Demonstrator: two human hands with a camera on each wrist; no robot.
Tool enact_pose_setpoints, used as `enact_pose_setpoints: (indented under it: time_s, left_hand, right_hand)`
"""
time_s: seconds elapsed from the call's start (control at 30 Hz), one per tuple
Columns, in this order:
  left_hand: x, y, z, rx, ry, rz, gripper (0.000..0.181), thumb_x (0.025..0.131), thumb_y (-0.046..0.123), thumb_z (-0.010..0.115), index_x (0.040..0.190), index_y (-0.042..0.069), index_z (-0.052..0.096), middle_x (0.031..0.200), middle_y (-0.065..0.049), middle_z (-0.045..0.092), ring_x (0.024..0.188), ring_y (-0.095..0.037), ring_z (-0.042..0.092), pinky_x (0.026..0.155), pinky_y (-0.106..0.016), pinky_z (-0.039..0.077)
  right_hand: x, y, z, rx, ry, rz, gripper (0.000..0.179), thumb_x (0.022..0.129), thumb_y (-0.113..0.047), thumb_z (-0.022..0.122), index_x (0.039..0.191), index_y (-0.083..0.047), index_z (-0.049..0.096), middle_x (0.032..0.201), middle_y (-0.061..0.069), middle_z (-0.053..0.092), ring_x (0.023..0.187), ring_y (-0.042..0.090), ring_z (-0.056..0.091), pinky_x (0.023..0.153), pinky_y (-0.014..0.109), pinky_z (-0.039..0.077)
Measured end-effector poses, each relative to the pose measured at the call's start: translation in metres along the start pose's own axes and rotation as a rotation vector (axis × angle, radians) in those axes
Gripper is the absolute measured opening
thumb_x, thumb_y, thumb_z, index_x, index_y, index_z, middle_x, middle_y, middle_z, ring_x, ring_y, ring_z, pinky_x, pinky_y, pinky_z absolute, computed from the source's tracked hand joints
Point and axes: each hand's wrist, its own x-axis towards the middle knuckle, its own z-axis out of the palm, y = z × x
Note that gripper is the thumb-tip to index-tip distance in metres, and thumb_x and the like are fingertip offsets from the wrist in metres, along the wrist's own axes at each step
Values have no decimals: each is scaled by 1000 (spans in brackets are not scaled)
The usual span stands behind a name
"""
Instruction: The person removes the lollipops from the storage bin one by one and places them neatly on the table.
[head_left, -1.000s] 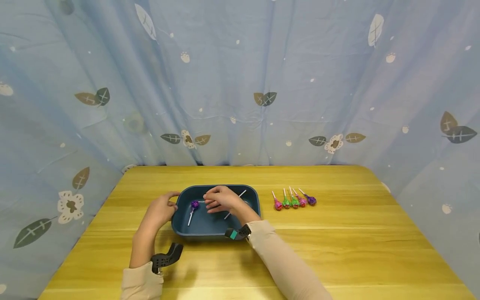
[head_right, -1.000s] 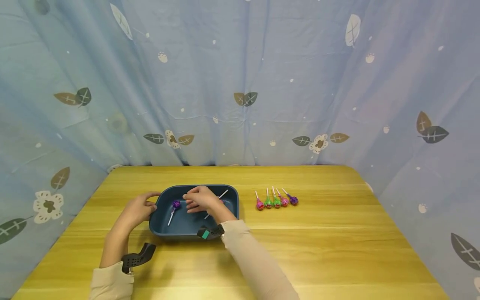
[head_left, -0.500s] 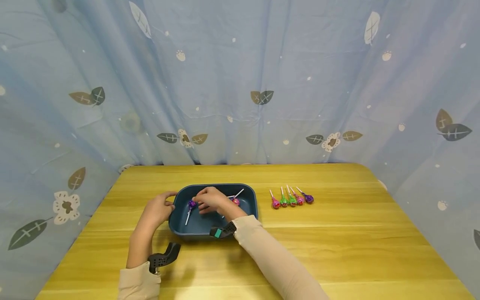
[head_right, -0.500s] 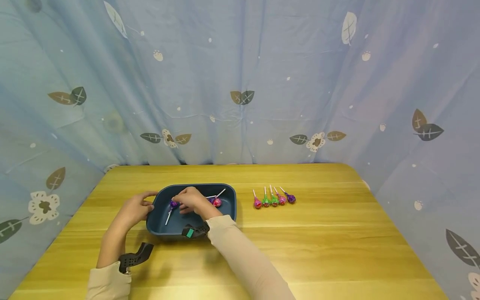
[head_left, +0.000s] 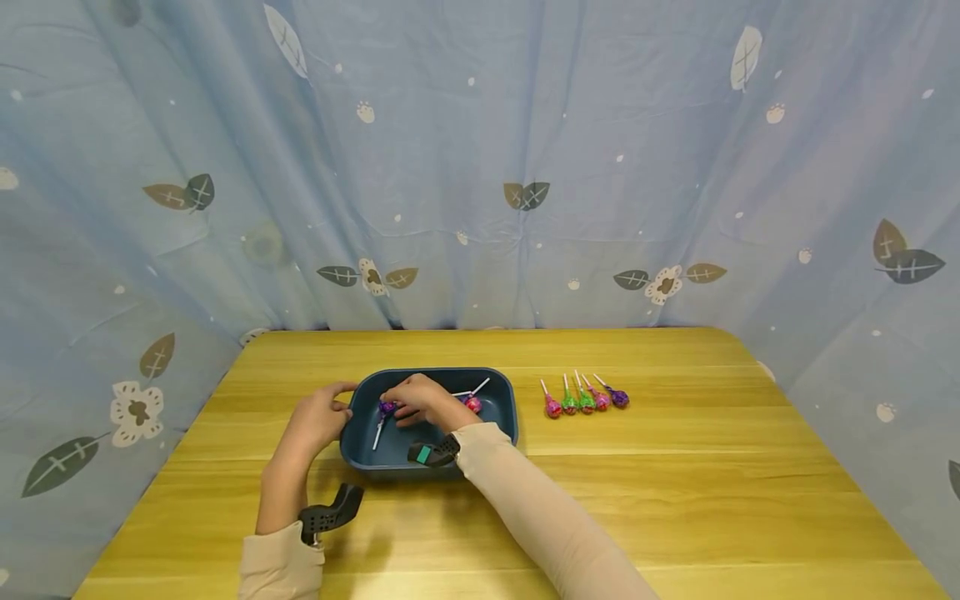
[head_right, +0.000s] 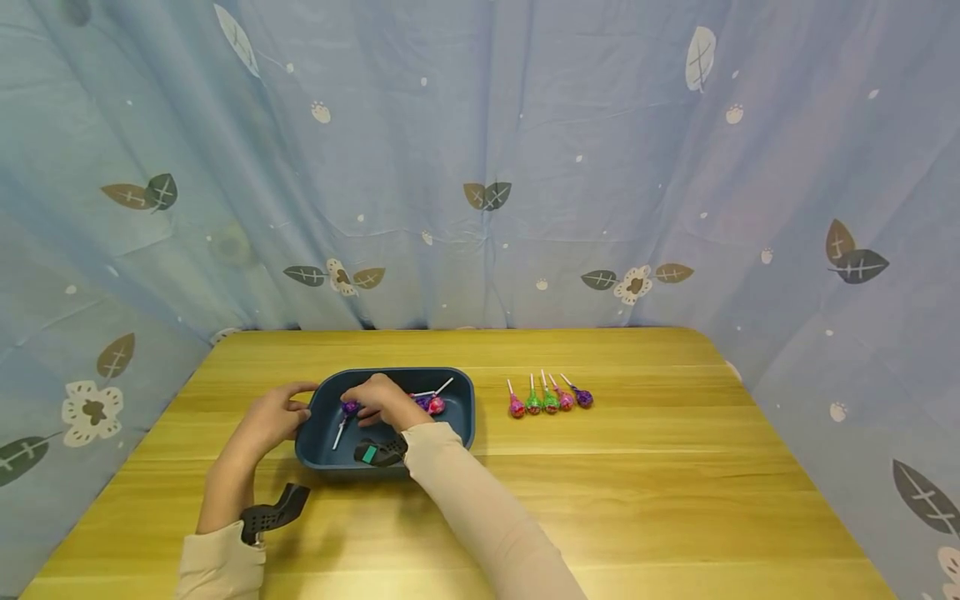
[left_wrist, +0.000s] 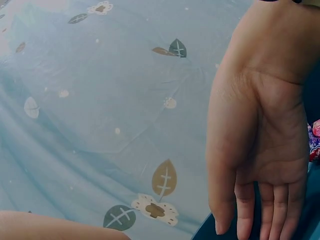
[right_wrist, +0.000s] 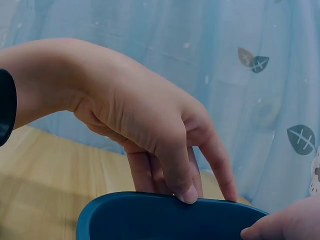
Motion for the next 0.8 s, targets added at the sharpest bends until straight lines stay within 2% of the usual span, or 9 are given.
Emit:
enact_pose_setpoints:
  time_s: [0.3,0.53,0.7,0.8]
  left_hand:
    - [1,1,0,27,1,1,45,91,-1,52,135,-6,49,92,-19,65,62,-18,57,57,-34,47]
    - [1,1,-1,38,-2,13,45,90,-2,54,135,-6,50,102,-27,65,69,-22,64,61,-37,51]
    - [1,1,-1,41,-6,9,45,91,-1,54,135,-5,49,106,-29,64,73,-23,65,62,-38,51]
    - [1,1,-1,46,-7,7,45,91,-1,54,135,-5,49,106,-28,64,73,-23,64,62,-38,50]
  right_hand:
    - [3,0,3,79,-25,17,26,90,-10,66,111,6,66,100,18,54,93,33,62,78,41,54]
    - [7,3,9,157,-15,33,21,89,-5,65,106,9,66,99,22,54,95,38,65,79,40,54]
    - [7,3,13,160,-7,23,20,90,-3,64,104,10,65,98,21,55,99,40,64,82,41,52]
    - [5,2,16,132,5,11,19,89,-3,64,102,10,65,100,18,56,95,38,65,82,40,52]
